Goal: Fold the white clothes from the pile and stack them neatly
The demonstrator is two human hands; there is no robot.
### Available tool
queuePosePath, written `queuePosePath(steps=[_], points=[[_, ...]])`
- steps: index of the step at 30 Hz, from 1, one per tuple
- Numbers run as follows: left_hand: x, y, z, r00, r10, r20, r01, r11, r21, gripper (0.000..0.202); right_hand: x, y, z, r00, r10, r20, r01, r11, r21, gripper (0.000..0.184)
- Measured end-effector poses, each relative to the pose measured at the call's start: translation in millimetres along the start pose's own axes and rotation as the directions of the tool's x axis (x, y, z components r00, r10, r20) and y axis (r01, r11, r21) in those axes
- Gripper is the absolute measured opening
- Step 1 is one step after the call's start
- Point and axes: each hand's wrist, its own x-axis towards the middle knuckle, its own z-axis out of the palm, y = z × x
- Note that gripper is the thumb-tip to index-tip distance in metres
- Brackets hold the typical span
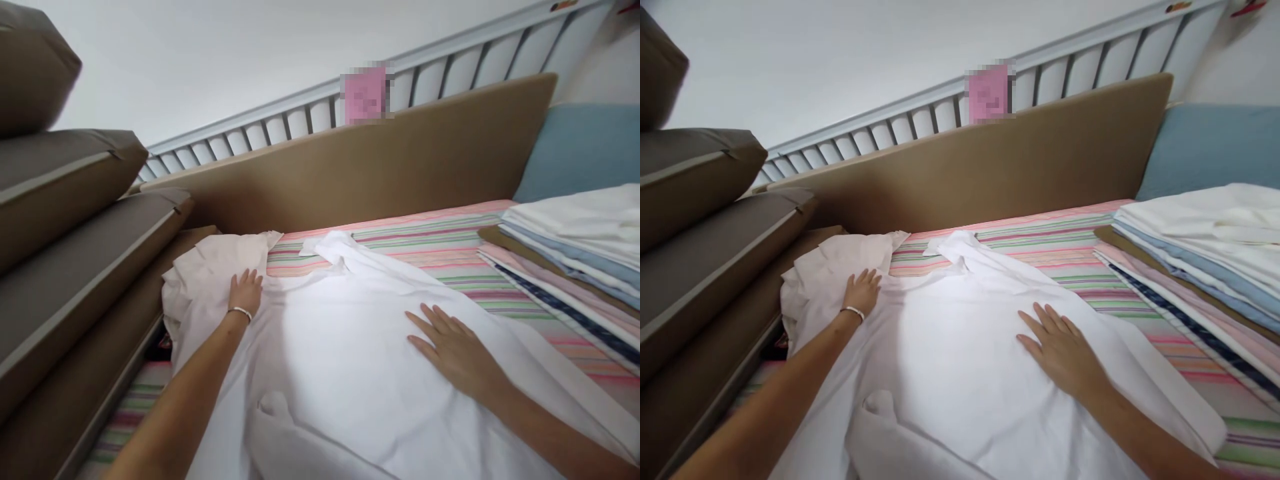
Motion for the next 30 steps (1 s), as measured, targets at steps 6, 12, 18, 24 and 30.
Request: queuePosePath(steps=[6,12,18,24,30], points=[[62,13,-1.3,0.993,0.084,0.077,-0.085,0.996,0.004,0.043,1,-1,-5,1.000,0.016,0.013,-0.016,1.000,-0.011,0.056],[93,27,16.3,0.992,0.031,0.123,-0.036,0.999,0.041,0.032,0,-3,-9,1.000,-0.005,0.030,0.006,0.999,-0.033,0.052],[91,19,19.8,0.998,-0.067,0.016,0.066,0.997,0.042,0.041,0,-4,-12,0.998,0.023,0.057,-0.022,1.000,-0.010,0.050],[13,90,-2.0,0.962,0.231,-0.143,-0.262,0.931,-0.256,0.041,-1,-1,-8,0.998,0.011,0.055,-0.012,1.000,0.008,0.054],[-44,97,20.5,0.892,0.437,0.117,-0.383,0.867,-0.318,0.062,-3,6,5,1.000,-0.020,-0.011,0.020,1.000,0.006,0.058]])
